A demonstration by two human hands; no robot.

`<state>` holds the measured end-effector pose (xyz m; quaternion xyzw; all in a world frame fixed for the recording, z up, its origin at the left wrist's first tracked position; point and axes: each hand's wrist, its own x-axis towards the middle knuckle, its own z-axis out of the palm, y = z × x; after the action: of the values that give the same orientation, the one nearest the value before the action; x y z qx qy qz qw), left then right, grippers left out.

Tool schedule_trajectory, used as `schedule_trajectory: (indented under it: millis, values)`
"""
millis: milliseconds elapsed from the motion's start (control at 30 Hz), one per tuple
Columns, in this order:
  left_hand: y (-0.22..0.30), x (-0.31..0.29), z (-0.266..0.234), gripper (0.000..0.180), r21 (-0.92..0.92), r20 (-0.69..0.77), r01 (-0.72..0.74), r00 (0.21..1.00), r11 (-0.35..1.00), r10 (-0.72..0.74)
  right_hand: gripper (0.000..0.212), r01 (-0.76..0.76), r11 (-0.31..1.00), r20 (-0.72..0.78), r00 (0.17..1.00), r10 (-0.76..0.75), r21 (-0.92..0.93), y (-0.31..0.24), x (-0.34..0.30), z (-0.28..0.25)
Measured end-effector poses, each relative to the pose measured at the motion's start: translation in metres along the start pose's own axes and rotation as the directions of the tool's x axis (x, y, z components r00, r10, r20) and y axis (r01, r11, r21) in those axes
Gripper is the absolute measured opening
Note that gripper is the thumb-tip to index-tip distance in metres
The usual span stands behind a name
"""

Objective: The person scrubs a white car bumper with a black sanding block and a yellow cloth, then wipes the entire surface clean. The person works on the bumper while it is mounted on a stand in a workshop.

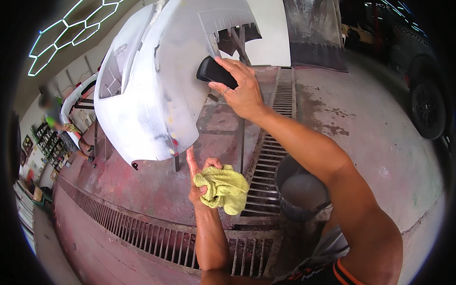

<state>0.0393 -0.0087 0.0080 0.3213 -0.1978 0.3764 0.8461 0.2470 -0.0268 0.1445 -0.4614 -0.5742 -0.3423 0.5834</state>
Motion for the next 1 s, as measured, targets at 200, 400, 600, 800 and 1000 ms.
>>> schedule_trajectory:
  millis: [200, 400, 600, 800, 1000]
  values:
    - [0.003, -0.004, -0.009, 0.116, 0.104, -0.027, -0.023, 0.999, 0.994, 0.026, 0.051, 0.133, 0.99, 0.023, 0.991, -0.134, 0.048, -0.035, 0.042, 0.032]
    - [0.004, 0.004, -0.004, 0.102, 0.152, -0.133, 0.0, 0.991, 0.988, 0.021, 0.045, 0.113, 0.994, 0.086, 0.99, -0.112, -0.002, -0.001, 0.001, 0.032]
    - [0.012, 0.02, -0.004, 0.092, 0.371, -0.255, -0.025, 0.959, 0.928, 0.127, 0.046, 0.077, 0.984, 0.008, 0.997, -0.079, 0.162, -0.026, 0.027, 0.052]
    - [0.014, 0.026, 0.001, 0.09, 0.408, -0.146, -0.085, 0.977, 0.909, 0.157, 0.046, 0.133, 0.987, -0.035, 0.991, -0.131, 0.089, -0.011, 0.016, 0.052]
    - [0.014, 0.018, -0.014, 0.074, 0.348, -0.135, -0.05, 0.986, 0.936, 0.103, 0.049, 0.121, 0.991, 0.06, 0.99, -0.124, 0.048, -0.002, 0.007, 0.04]
